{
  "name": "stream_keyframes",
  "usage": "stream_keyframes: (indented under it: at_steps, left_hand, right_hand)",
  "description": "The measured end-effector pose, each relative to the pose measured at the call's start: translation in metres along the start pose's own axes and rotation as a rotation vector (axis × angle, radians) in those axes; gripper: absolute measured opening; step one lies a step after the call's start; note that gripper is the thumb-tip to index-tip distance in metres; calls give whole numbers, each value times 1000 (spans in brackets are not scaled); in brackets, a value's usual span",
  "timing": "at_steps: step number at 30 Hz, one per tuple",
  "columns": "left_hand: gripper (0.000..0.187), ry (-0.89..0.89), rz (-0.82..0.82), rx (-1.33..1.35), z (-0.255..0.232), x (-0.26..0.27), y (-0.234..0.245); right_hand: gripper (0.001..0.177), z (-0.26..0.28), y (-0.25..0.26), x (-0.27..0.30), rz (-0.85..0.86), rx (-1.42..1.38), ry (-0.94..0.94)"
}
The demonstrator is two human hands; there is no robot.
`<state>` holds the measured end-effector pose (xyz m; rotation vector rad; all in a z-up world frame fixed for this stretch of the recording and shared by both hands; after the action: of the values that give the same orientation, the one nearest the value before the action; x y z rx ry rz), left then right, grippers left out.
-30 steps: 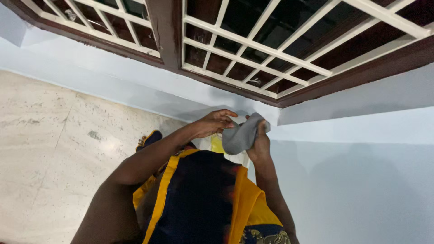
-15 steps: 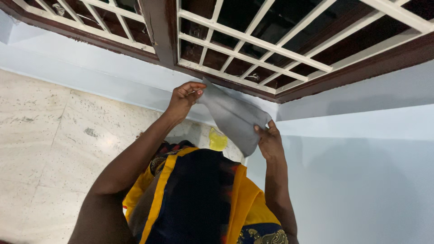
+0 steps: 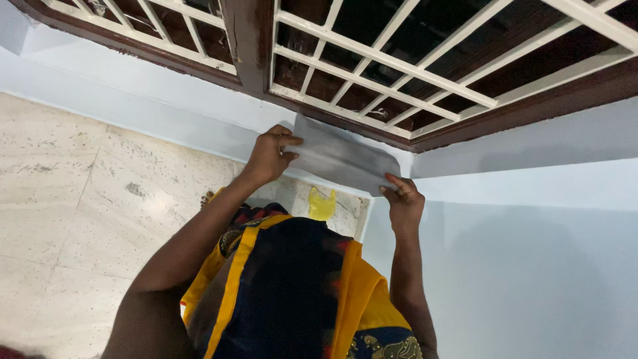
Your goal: The person wipes the wooden frame of a window and the adjacent white wall using a cloth, reaching into the corners and along the lower edges.
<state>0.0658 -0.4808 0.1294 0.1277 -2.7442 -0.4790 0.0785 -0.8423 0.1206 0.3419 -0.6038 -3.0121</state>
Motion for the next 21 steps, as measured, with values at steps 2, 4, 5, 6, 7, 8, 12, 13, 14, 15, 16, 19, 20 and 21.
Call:
stream_keyframes:
  at_steps: [2, 4, 5, 6, 7, 8, 12, 13, 14, 15, 16, 19, 20, 21]
  left_hand:
    - [29, -39, -4, -116, 7, -3, -3]
    - [20, -220, -64, -222, 10, -1, -5]
    - [20, -221, -63, -221, 15, -4, -4]
    - [18, -211, 77, -184, 23, -7, -6]
    - [19, -202, 218, -147, 29, -10, -10]
    - [19, -204, 218, -147, 35, -15, -11]
    - [20, -135, 172, -154, 46, -50, -30]
    - [21, -143, 51, -227, 44, -63, -34]
    - [21, -143, 51, -225, 40, -75, -41]
    - [16, -120, -121, -256, 35, -87, -40]
    - [12, -97, -293, -285, 33, -92, -38]
    - [27, -266, -571, -488, 24, -83, -45]
    - [27, -271, -577, -485, 27, -79, -49]
    - [22, -284, -454, -574, 33, -74, -63]
  right_hand:
    - [22, 11, 2, 1, 31, 105, 44]
    - [10, 19, 8, 3, 64, 210, 90]
    - [9, 23, 9, 3, 116, 169, 152]
    - [9, 26, 10, 2, 168, 128, 212]
    - [9, 25, 13, 0, 166, 130, 214]
    - [8, 17, 16, -1, 188, 146, 112]
    - [5, -23, 13, -21, 203, 146, -50]
    - [5, -33, 7, -35, 189, 204, 15]
    - [6, -43, -1, -53, 174, 261, 81]
    - [9, -54, -13, -72, 115, 264, 88]
    - [11, -61, -22, -83, 56, 266, 95]
    - [25, -44, -42, -86, -175, 635, 500]
    - [25, -42, -53, -82, -179, 635, 508]
    - [31, -36, -62, -66, -183, 644, 555]
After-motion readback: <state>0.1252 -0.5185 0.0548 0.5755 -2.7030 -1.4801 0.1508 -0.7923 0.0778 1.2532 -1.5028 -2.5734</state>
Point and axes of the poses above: each hand's wrist, its own x-axis away from the middle knuckle, its own y-axis out of the back of the hand, z = x × y, the point moved 5 cm from there along -x, towards the middle knuckle, and after that the axes turned 15 degrees about y, right-handed, at the moved point
